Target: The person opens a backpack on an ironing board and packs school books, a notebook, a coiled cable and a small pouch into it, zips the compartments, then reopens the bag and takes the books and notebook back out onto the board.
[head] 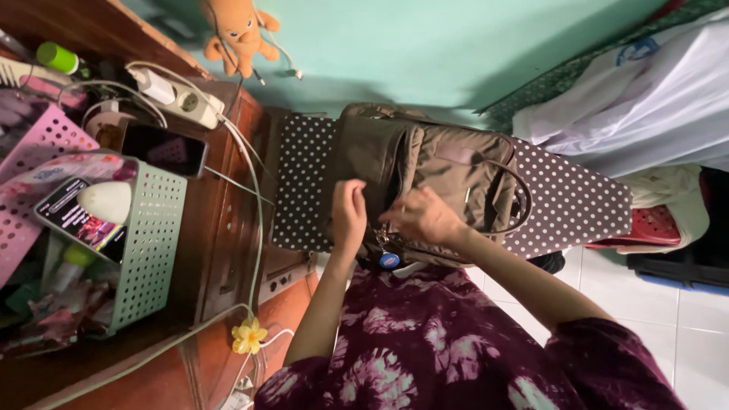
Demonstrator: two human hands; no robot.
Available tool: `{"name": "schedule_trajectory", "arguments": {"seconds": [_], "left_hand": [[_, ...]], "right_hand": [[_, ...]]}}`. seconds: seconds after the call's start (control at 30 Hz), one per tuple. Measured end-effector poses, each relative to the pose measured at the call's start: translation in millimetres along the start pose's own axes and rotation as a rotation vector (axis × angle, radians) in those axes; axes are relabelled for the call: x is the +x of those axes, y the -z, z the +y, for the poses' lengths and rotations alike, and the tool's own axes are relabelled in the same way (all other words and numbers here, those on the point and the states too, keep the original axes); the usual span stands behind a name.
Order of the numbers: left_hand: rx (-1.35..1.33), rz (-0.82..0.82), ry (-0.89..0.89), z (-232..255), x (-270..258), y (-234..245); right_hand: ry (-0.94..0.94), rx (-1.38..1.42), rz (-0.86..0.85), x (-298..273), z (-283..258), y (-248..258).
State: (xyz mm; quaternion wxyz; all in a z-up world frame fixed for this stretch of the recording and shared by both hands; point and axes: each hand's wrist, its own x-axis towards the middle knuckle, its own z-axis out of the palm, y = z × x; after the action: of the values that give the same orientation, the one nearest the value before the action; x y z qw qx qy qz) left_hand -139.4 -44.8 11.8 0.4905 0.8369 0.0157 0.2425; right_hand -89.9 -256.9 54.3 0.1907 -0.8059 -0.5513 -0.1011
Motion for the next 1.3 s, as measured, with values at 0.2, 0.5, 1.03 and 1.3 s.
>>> {"name": "schedule_trajectory", "arguments": {"seconds": [0.2, 0.5, 1.03, 1.3], "left_hand": [[0.153, -0.171, -0.017, -7.6, -70.8, 6.2], [0.335, -0.216, -0.125, -26.3, -91.9, -1.4], [0.568, -0.279, -0.124, -13.2, -61.1, -4.1], [0.341, -0.204, -0.173, -6.7, -39.3, 3.5]], "right_hand": [[0.079, -0.065, -0.228, 2.5, -14.3, -35.7], [-0.345, 0.277, 0.085, 13.7, 8.4, -50.7], [-0.754, 0.345, 0.06, 62.3, 130.6, -29.8], [-0.106, -0.127, 0.098, 49.0, 59.7, -22.4]]}}
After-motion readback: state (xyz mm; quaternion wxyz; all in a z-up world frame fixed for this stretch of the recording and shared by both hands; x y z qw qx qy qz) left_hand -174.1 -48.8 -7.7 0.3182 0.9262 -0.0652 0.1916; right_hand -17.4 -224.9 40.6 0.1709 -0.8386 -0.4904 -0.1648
